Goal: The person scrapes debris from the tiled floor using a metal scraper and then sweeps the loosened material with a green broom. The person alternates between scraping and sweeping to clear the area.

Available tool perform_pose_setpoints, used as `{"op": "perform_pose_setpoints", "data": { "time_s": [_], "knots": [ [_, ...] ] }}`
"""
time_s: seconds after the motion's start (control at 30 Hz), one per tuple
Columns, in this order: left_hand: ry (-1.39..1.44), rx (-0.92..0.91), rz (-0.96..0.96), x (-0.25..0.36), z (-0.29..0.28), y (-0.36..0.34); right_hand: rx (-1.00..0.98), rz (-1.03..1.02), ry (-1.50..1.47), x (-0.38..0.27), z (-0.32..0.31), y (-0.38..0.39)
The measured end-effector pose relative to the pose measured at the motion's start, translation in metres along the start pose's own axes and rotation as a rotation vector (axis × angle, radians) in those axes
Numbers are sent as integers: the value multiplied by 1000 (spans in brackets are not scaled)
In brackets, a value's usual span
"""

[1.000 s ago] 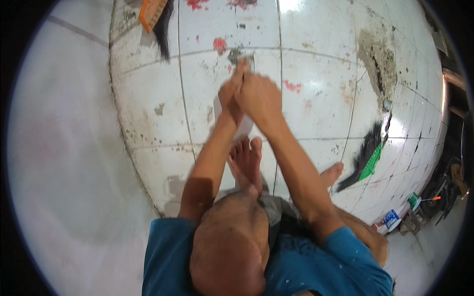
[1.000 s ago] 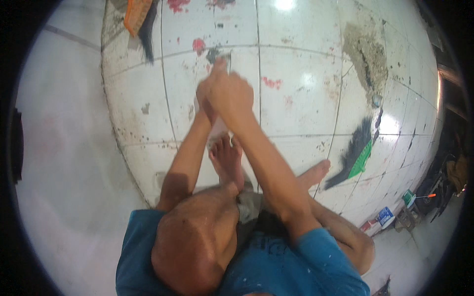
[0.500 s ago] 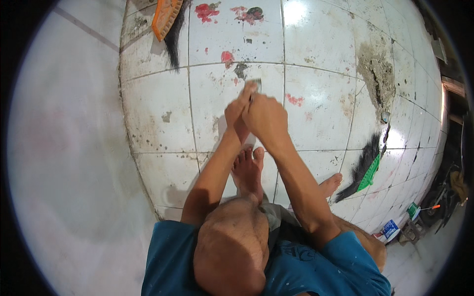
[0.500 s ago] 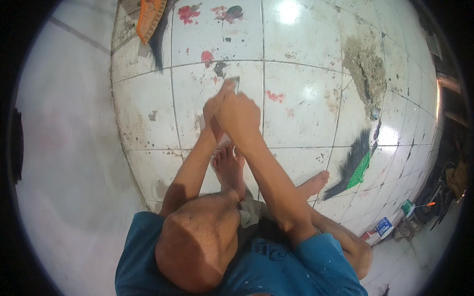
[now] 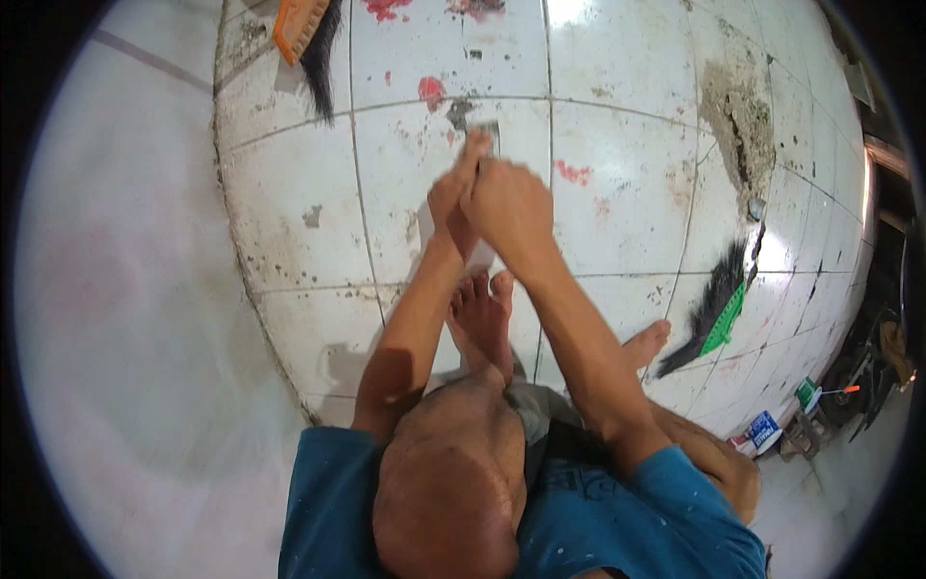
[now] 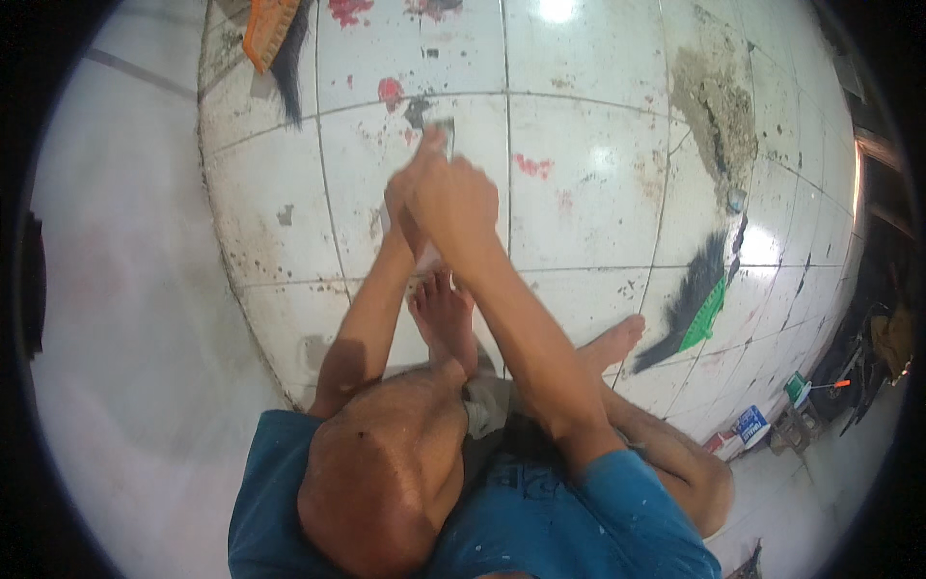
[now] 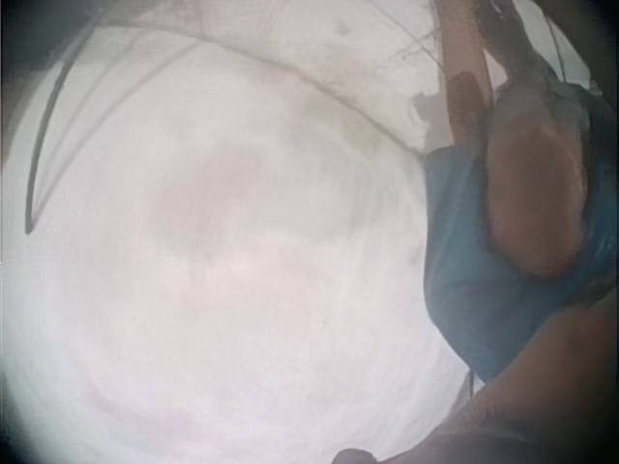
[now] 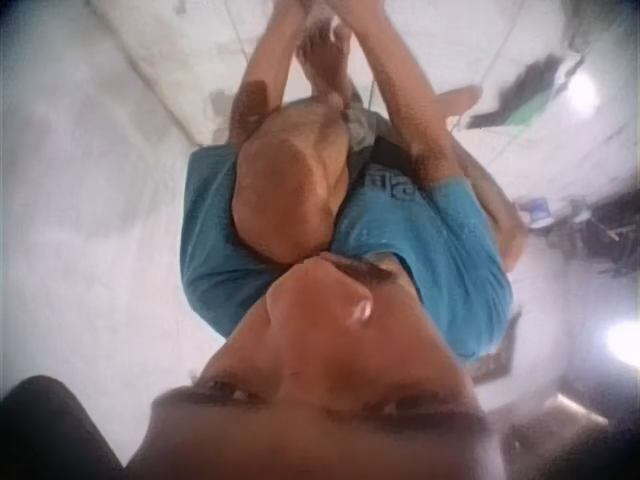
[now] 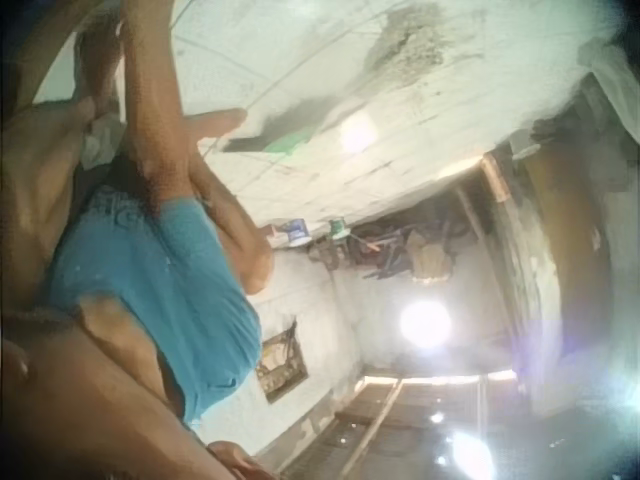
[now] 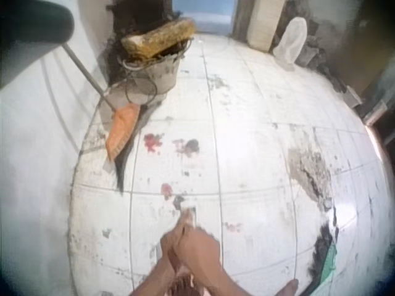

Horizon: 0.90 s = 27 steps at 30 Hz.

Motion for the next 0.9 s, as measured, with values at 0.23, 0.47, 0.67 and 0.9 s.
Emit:
{"op": "perform_pose_setpoints", "data": {
  "time_s": [0.23,0.47,0.67,0.9],
  "knots": [
    [-95,-59,-32,-2,2,8,29,35,-73,4,-2,22],
    [-66,-143,-78,-1,-3,-16,44,-27,-77,-2,-16,-4],
    [-113,39,66,-3,2,-2,82,-52,-11,3,3,1],
    [-130,-58,-51,-1,2,1,60,-27,-28,1,-4,11]
  ]
}}
Point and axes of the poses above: each hand's wrist, its own y-axis away from the middle knuckle, its own z-axis out of the palm, x = y × z, the point moved 4 cm from there along -y, towards the middle knuckle, and after that the axes turned 6 degrees about -y, right-handed, at the moved point
